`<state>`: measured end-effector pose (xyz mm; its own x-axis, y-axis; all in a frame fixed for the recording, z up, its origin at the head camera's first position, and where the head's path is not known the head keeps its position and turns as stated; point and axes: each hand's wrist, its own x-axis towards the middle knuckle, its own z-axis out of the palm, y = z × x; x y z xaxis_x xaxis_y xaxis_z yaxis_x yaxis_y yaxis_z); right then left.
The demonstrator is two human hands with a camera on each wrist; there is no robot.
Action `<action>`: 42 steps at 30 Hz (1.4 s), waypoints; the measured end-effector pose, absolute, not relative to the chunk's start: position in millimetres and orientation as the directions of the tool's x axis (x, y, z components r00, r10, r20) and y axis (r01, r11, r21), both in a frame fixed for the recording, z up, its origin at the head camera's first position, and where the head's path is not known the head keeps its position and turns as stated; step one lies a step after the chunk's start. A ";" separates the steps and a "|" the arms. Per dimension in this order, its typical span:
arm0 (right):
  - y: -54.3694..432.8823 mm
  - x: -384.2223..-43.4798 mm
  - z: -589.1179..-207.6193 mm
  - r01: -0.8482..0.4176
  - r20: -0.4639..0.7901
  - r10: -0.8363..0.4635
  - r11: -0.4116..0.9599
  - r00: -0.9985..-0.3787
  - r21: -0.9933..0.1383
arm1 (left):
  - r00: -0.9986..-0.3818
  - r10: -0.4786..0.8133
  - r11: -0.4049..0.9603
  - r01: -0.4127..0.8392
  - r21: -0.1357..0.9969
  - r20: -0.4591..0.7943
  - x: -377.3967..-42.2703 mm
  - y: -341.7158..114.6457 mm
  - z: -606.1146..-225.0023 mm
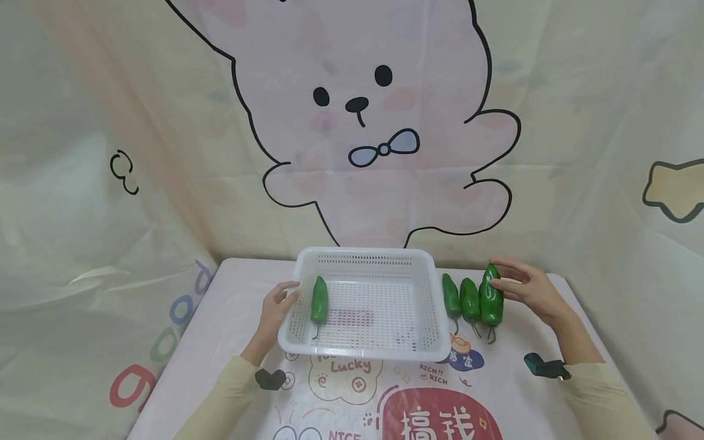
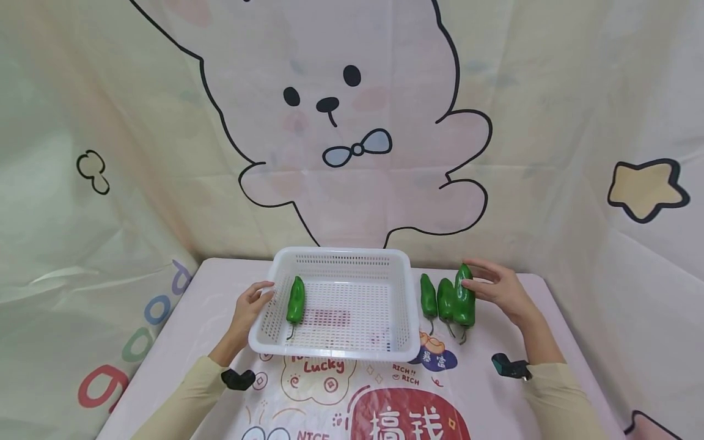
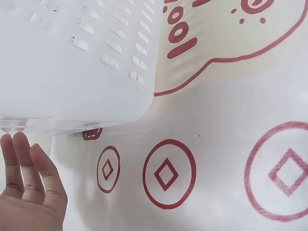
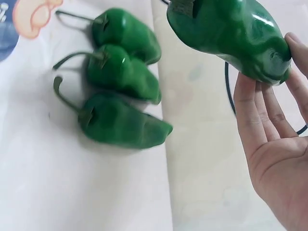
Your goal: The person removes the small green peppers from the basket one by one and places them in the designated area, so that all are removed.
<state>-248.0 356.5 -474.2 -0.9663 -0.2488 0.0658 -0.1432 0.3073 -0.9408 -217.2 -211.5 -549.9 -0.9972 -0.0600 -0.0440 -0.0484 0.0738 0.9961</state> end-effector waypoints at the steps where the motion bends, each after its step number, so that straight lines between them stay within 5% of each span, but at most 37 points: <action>1: 358.0 -248.4 -475.0 -0.140 0.060 -0.249 0.315 -0.967 -0.939 | -0.997 -0.062 0.078 -0.050 0.996 -0.045 -217.2 -211.5 -549.9; 29: 422.4 -268.4 -513.1 0.035 -0.155 -0.237 0.443 -0.959 -0.896 | -0.995 -0.094 0.084 -0.052 0.995 -0.044 -217.9 -209.0 -551.5; 42: 424.6 -274.5 -549.8 0.017 -0.069 -0.110 0.413 -0.992 -0.910 | -0.995 -0.100 0.074 -0.034 0.997 -0.026 -218.4 -208.5 -552.7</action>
